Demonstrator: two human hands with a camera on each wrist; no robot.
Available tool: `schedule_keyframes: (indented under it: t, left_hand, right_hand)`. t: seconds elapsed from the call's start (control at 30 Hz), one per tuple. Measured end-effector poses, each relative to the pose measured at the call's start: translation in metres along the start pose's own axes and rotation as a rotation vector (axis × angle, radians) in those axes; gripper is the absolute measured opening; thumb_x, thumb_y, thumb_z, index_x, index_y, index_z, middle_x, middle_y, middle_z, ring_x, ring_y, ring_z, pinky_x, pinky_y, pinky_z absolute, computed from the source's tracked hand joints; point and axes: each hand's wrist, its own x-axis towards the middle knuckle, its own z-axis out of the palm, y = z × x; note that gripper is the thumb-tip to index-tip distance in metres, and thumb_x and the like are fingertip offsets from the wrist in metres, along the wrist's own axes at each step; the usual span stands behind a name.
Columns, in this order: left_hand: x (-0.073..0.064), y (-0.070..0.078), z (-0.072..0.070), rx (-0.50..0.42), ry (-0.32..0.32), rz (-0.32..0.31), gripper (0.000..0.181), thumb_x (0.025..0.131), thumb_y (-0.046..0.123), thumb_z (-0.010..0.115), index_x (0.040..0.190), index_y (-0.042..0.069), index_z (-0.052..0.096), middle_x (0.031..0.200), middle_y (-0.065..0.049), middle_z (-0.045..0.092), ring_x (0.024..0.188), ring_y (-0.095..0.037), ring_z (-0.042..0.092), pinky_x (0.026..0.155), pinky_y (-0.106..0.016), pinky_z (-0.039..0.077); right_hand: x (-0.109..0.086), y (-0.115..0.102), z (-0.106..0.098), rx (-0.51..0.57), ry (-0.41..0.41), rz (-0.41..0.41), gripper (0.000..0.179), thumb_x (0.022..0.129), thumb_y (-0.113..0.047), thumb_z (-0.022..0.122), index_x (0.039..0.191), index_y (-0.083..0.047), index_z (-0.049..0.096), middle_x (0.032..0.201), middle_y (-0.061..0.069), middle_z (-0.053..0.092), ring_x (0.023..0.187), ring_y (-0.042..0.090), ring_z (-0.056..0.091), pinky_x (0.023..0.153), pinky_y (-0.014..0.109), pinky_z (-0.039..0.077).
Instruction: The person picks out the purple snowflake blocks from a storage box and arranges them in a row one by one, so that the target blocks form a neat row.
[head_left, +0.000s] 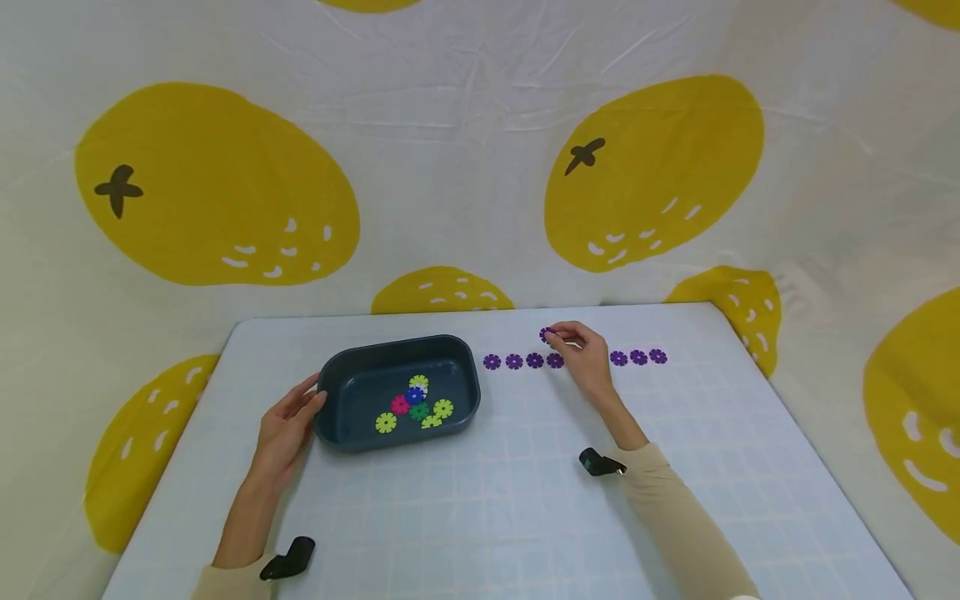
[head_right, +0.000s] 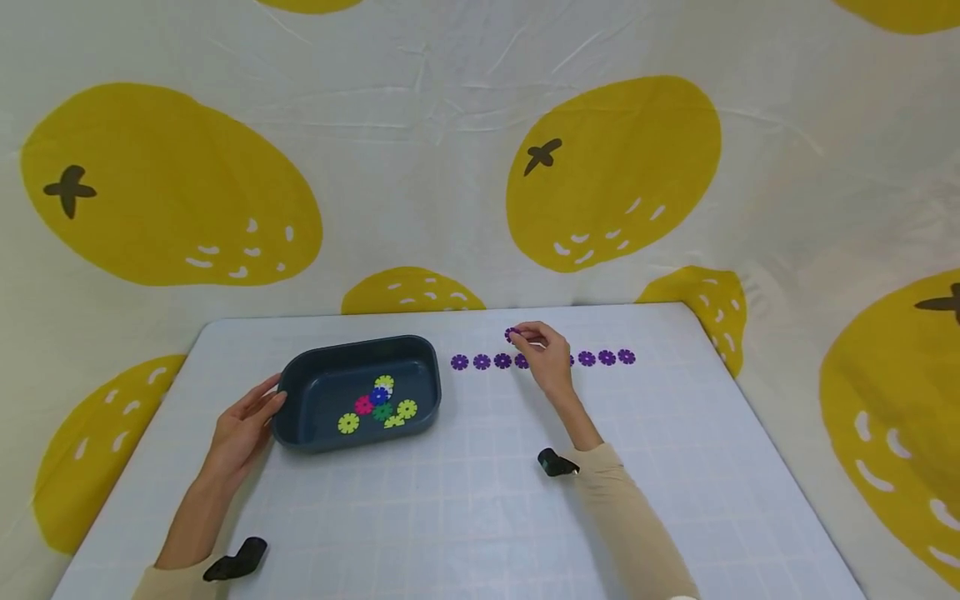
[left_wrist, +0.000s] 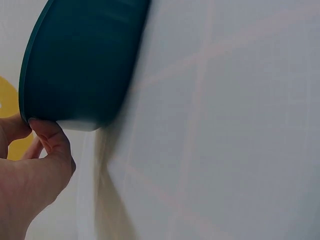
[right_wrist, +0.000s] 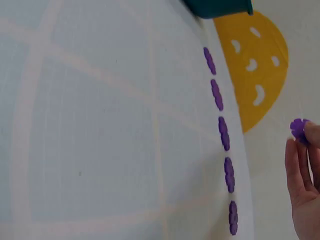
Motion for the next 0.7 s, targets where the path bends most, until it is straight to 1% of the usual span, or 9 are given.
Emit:
schedule_keyframes:
  t: [0.13,0.37,0.53,0.7]
  left_hand:
    - [0.001,0.0,0.0,0.002,0.009,-0.014,0.064,0.098,0.03,0.073,0.155,0.014,0.048,0.11,0.015,0.058,0.102,-0.002,0.05,0.077,-0.013,0.043]
    - [0.002,0.0,0.0,0.021,0.012,-0.041,0.062,0.099,0.031,0.07,0.155,0.016,0.048,0.116,0.013,0.055,0.105,-0.003,0.048,0.079,-0.012,0.043]
    - [0.002,-0.001,-0.001,0.029,0.01,-0.038,0.061,0.1,0.031,0.07,0.155,0.017,0.048,0.118,0.012,0.054,0.108,-0.003,0.047,0.081,-0.012,0.043]
    - [0.003,-0.001,-0.002,0.021,0.015,-0.036,0.061,0.1,0.03,0.07,0.155,0.017,0.048,0.117,0.013,0.055,0.108,-0.003,0.048,0.082,-0.012,0.043]
  right_hand:
    - [0.001,0.006,-0.013,-0.019,0.039,0.018,0.027,0.097,-0.027,0.074,0.114,-0.005,0.072,0.109,0.011,0.07,0.098,0.016,0.063,0.078,0.016,0.052]
    - [0.004,0.019,-0.039,-0.069,0.11,0.04,0.031,0.097,-0.028,0.074,0.116,-0.004,0.072,0.109,0.012,0.07,0.097,0.015,0.063,0.078,0.014,0.051]
    - [0.002,0.026,-0.057,-0.089,0.174,0.112,0.035,0.097,-0.032,0.073,0.12,-0.006,0.071,0.108,0.007,0.068,0.097,0.012,0.062,0.078,0.012,0.051]
    - [0.0,0.035,-0.077,-0.105,0.242,0.15,0.036,0.097,-0.032,0.073,0.12,-0.005,0.071,0.102,0.003,0.065,0.093,0.01,0.061,0.074,0.011,0.049]
